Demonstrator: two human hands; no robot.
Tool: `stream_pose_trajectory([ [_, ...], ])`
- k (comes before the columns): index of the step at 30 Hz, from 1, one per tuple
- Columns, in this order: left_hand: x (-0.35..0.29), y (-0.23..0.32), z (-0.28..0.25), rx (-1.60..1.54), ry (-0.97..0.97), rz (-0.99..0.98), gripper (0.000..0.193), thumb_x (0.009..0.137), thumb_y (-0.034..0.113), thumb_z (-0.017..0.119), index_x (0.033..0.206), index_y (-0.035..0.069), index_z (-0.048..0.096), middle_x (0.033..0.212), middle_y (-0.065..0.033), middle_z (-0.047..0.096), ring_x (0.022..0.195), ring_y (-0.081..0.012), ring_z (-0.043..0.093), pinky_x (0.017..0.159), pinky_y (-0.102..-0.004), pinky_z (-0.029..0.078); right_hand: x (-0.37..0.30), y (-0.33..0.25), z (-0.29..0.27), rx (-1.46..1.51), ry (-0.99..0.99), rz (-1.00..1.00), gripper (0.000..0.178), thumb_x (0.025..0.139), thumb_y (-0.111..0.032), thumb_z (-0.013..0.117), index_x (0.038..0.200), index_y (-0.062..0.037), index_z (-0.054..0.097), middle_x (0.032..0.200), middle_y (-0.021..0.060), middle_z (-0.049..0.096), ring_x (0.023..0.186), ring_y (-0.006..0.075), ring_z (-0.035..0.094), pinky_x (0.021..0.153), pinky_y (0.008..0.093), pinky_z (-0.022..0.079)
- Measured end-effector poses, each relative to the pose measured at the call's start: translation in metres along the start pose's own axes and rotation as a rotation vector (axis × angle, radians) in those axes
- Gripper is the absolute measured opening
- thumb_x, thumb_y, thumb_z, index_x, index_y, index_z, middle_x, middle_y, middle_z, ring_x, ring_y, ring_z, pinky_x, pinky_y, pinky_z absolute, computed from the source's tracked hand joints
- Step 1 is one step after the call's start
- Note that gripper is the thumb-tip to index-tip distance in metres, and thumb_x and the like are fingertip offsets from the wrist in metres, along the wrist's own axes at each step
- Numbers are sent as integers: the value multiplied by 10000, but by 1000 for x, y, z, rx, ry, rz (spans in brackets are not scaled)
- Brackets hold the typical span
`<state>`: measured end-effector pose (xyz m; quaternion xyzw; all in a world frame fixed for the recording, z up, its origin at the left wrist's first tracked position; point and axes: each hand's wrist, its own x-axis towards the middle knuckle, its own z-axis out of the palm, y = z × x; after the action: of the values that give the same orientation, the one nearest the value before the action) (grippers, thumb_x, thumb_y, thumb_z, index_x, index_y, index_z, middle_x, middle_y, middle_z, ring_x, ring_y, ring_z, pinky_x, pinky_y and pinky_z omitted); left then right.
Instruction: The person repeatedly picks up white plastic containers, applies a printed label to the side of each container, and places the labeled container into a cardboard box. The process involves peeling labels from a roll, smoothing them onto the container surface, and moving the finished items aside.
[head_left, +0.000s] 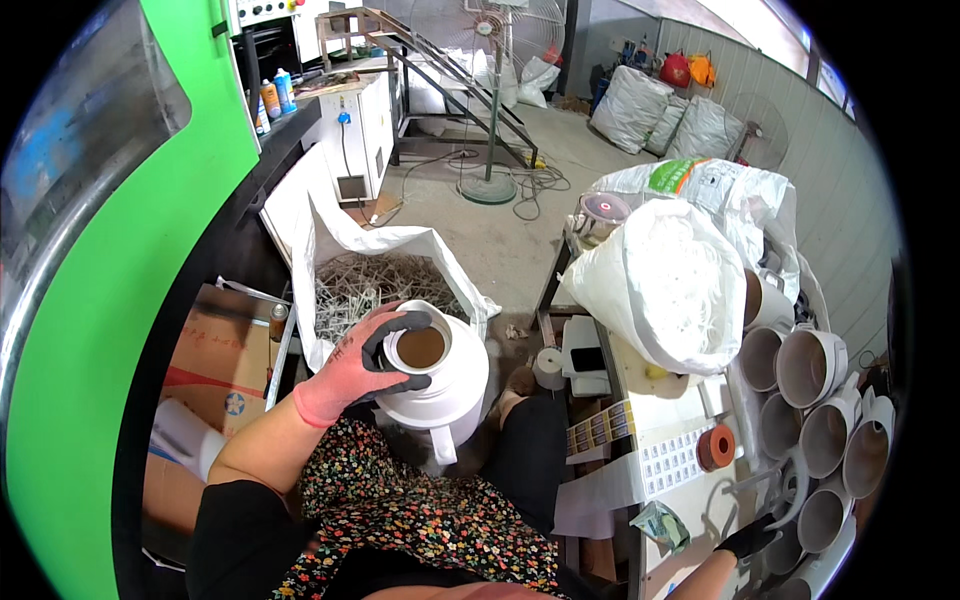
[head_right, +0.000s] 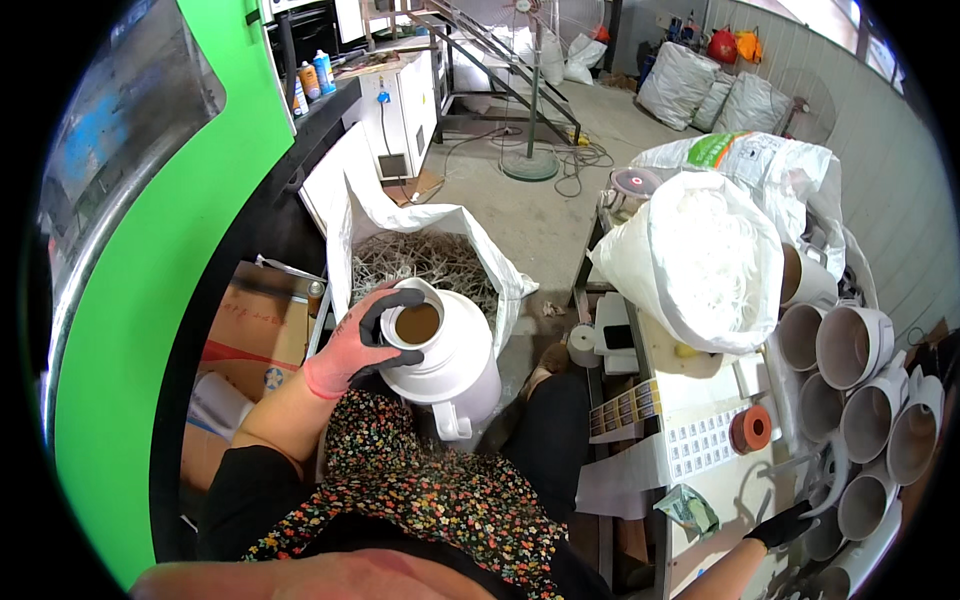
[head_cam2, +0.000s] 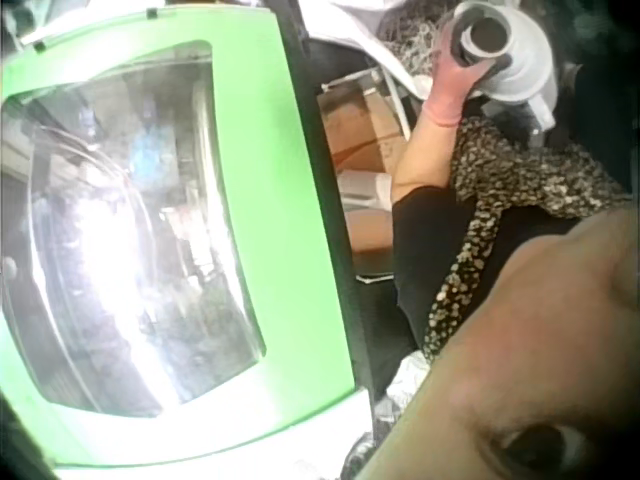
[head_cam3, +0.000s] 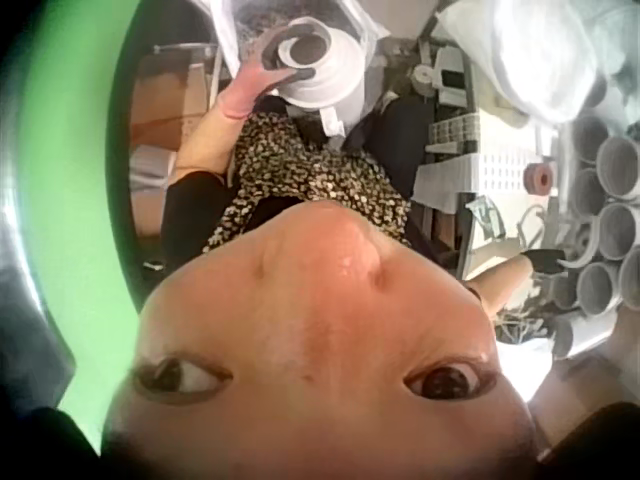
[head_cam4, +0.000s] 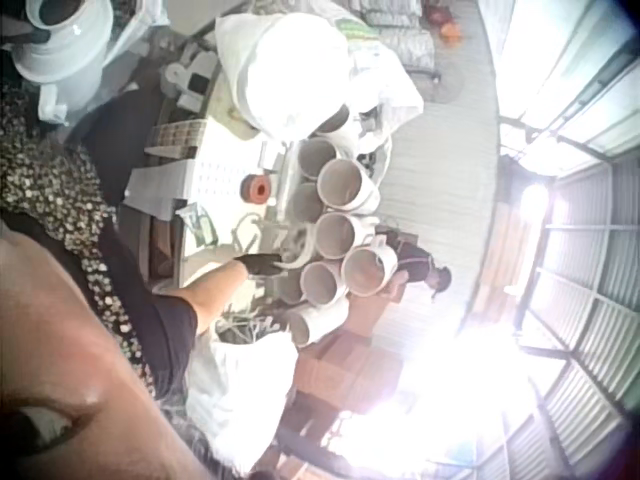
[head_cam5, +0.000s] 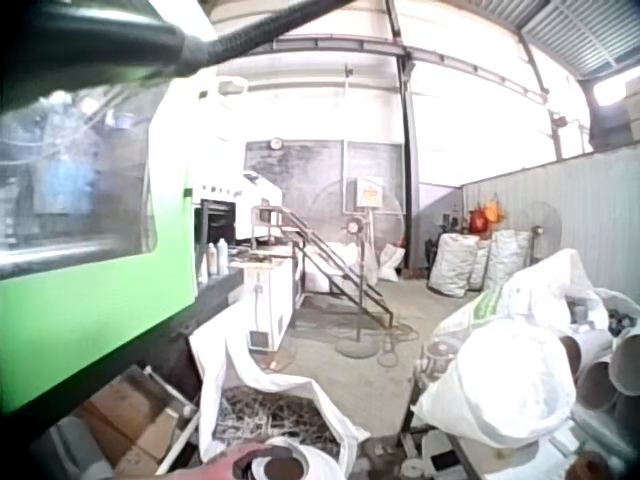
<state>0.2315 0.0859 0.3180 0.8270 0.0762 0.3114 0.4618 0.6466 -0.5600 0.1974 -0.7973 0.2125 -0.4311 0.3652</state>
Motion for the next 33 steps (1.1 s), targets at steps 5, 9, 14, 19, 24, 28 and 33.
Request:
stream_pose_trajectory([
  [5,-14,13,5,-103,59,93,675,615,76,860,1213,68,546,1258,-73,569,1324,-303,385,1096,-434,308,36,-67,3,839,-74,25,444,1008,-230,448,1367,31,432,1196,166,614,1018,284,621,864,332,522],
  [9,-31,33,21,-182,52,282,665,590,105,882,1168,86,554,1349,-207,457,1283,-378,423,1069,-475,337,-64,-187,-1,945,-457,-365,365,930,-143,469,1253,19,523,1064,137,614,867,233,595,814,324,515],
  [14,-83,50,37,-203,22,-170,712,488,228,904,1123,137,594,1310,-202,464,1222,-399,463,1028,-519,406,-291,-352,-67,1413,-1447,729,232,948,-207,498,1127,-65,536,782,81,588,649,216,573,751,351,514],
  [19,-104,41,29,-13,32,-24,863,466,170,891,1240,137,512,1245,-127,526,1184,-357,494,1023,-521,421,-365,-361,-74,1335,-1891,929,228,966,-228,474,1086,-57,564,512,-55,336,455,88,379,824,316,483],
  [24,-111,30,35,-102,146,-56,740,594,225,850,1254,161,523,1263,-133,545,1196,-371,492,1059,-536,358,-382,-358,-74,1249,-1830,300,204,937,-183,524,1044,-23,592,697,38,535,633,129,539,781,316,500],
  [28,-74,48,20,-42,-197,310,651,604,321,849,1175,150,587,1262,-196,531,1181,-423,501,1043,-511,372,-390,-343,-78,1204,-1678,-428,350,910,-147,533,1221,13,526,940,61,581,847,119,556,779,286,476],
  [33,-59,48,18,-559,-96,-107,753,544,398,884,1170,107,584,1309,-249,472,1178,-455,498,1011,-519,407,-368,-369,-77,1495,-1376,-674,465,790,-91,570,1236,19,499,1190,172,549,1080,260,534,954,382,405],
])
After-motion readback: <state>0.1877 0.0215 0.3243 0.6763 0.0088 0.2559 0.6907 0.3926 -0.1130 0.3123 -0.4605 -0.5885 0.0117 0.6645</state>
